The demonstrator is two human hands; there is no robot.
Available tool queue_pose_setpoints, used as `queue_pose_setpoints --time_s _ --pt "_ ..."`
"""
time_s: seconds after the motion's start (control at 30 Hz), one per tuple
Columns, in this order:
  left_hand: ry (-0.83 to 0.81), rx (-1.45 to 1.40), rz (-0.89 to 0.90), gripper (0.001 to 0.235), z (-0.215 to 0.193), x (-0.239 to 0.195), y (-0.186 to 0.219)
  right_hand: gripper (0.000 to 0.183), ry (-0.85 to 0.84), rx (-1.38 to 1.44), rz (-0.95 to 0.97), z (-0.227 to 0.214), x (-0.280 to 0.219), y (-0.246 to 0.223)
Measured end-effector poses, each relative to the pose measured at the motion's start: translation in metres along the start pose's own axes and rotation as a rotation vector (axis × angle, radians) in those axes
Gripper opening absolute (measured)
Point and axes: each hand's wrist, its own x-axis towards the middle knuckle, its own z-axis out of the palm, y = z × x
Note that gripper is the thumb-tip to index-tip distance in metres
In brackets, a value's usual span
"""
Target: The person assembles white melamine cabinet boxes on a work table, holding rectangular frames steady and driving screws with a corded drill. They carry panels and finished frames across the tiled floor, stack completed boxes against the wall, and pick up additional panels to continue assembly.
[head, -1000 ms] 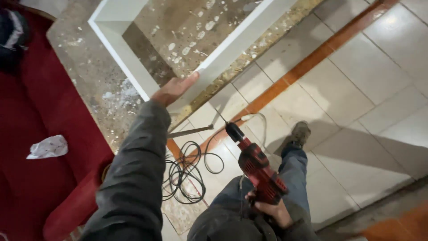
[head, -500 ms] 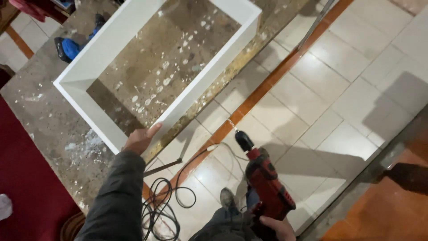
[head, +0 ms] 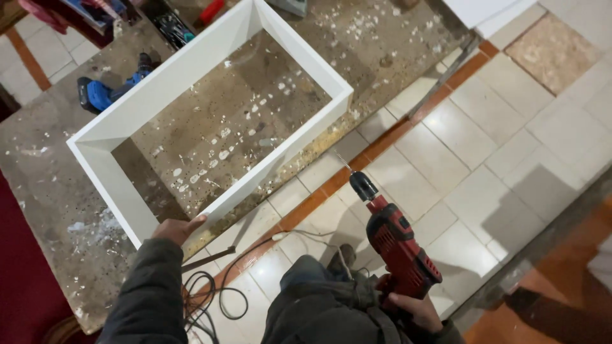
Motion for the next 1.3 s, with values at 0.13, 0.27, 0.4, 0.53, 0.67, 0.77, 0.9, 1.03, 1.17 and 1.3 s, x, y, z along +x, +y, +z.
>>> queue_pose_setpoints --time_s 0.13,0.27,0.4,0.53,0.67,0.77,0.9,1.03,1.17,1.3 --pt "0.051 0.145 -0.115 0.101 -0.003 -0.015 0.01 0.073 0.113 -0.028 0.08 -0.009 0.029 -0.034" --pt "0.103 0.217 -0.182 0.108 0.034 0.018 -0.03 0.079 0.024 -0.092 -0.064 -0.031 0.053 -0.046" --pt "0.004 0.184 -0.145 0.104 0.043 0.043 -0.021 0.084 -0.082 -0.039 -0.139 -0.068 0.102 -0.05" --pt "-0.163 0.069 0.131 0.089 0.061 0.077 0.077 0.083 -0.022 -0.047 -0.174 -0.074 0.143 -0.093" --pt "-0.196 0.066 0.475 0.073 0.086 0.092 0.226 0.082 0.019 -0.031 -0.144 -0.071 0.174 -0.14" --pt "-0.198 -0.288 0.596 0.057 0.083 0.081 0.341 0.081 0.103 -0.079 -0.169 -0.053 0.192 -0.177" --pt "-0.07 -0.179 0.649 0.038 0.131 0.11 0.434 0.079 0.125 -0.199 -0.147 -0.047 0.223 -0.22" --pt "-0.145 -0.137 0.539 0.037 0.091 0.078 0.494 0.075 0.079 -0.174 -0.157 -0.039 0.267 -0.263" --pt "-0.288 -0.07 0.448 0.038 0.09 0.068 0.488 0.065 0.008 0.138 0.036 -0.022 0.309 -0.305" --pt "-0.131 -0.069 0.474 0.032 0.094 0.059 0.45 0.054 -0.147 0.203 0.122 -0.053 0.394 -0.332"
